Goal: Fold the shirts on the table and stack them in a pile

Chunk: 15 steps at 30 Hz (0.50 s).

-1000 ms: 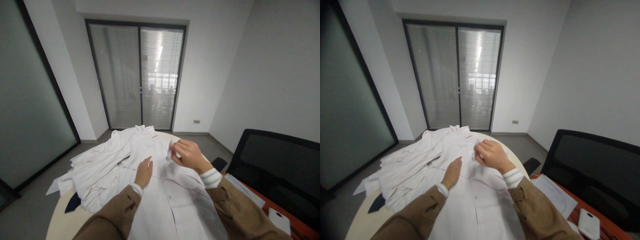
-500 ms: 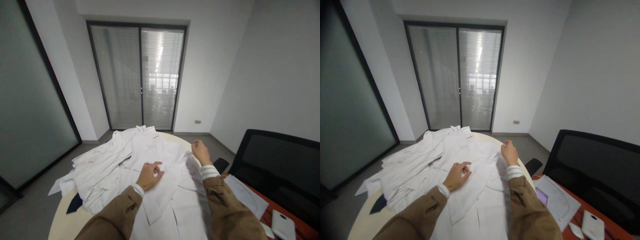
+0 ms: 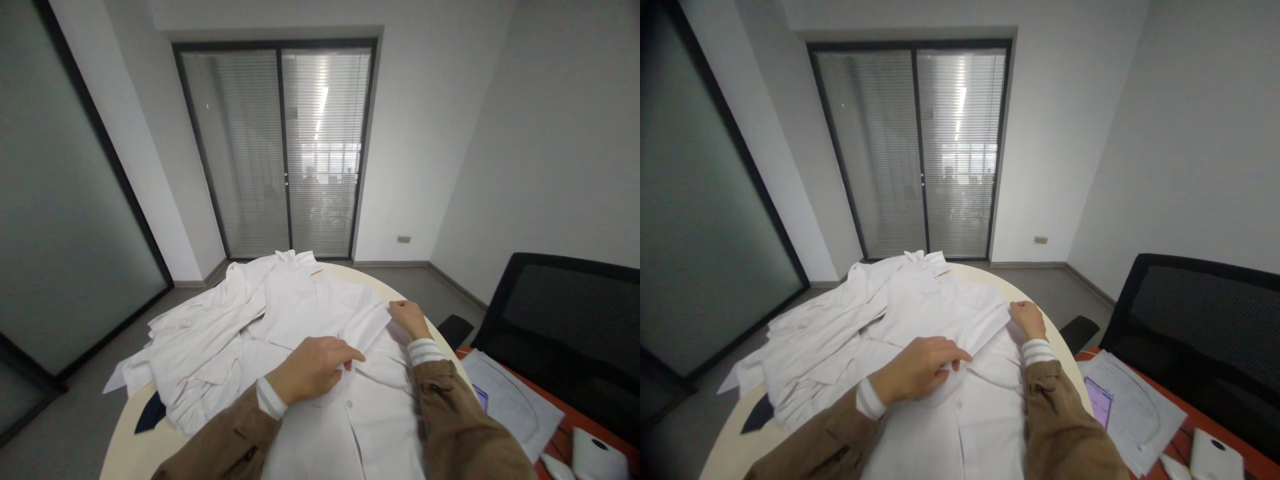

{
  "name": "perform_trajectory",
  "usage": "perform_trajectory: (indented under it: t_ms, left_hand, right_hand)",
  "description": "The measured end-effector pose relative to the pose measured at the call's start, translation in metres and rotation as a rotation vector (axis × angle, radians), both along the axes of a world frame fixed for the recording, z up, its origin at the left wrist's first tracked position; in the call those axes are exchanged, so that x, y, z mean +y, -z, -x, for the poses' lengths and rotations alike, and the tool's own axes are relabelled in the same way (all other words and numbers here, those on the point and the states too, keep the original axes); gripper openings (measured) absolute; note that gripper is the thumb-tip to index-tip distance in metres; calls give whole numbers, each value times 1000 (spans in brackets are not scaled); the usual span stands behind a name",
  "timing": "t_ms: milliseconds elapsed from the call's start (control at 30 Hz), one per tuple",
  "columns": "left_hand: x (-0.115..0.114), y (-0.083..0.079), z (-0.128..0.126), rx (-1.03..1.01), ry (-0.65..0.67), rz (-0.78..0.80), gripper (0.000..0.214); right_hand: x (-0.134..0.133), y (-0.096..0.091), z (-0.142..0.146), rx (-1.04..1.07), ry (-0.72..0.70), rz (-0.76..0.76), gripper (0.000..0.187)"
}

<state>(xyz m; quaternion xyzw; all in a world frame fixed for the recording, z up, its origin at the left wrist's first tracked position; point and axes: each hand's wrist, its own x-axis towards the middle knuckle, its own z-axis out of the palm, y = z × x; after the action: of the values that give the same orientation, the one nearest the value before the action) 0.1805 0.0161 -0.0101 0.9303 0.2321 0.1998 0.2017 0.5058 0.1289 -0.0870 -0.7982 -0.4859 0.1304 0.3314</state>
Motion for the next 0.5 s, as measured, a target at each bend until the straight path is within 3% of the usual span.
perform_trajectory:
  t_ms: [67, 133, 200, 267, 333, 433, 500]
  left_hand:
    - [-13, -13, 0, 93, 48, 190, 52]
    - [-19, -17, 2, 224, 93, 476, 46]
    - [-19, -14, 5, 338, 98, 775, 40]
    - [-12, -6, 7, 361, 28, 942, 32]
    - [1, 6, 6, 280, -115, 874, 29]
    - [28, 24, 1, 126, -317, 584, 27]
    - [52, 36, -6, 45, -377, 554, 23]
  right_hand:
    - [0, 2, -2, 5, 9, 46, 35]
    - [-1, 5, -3, -6, 10, 70, 36]
    - [-2, 8, -3, -4, -4, 73, 33]
    - [-2, 12, -3, 20, -17, 67, 29]
    - [-2, 16, -1, 55, -37, 43, 27]
    - [-2, 17, 2, 88, -81, 11, 28]
    - [-3, 16, 4, 99, -98, 1, 30]
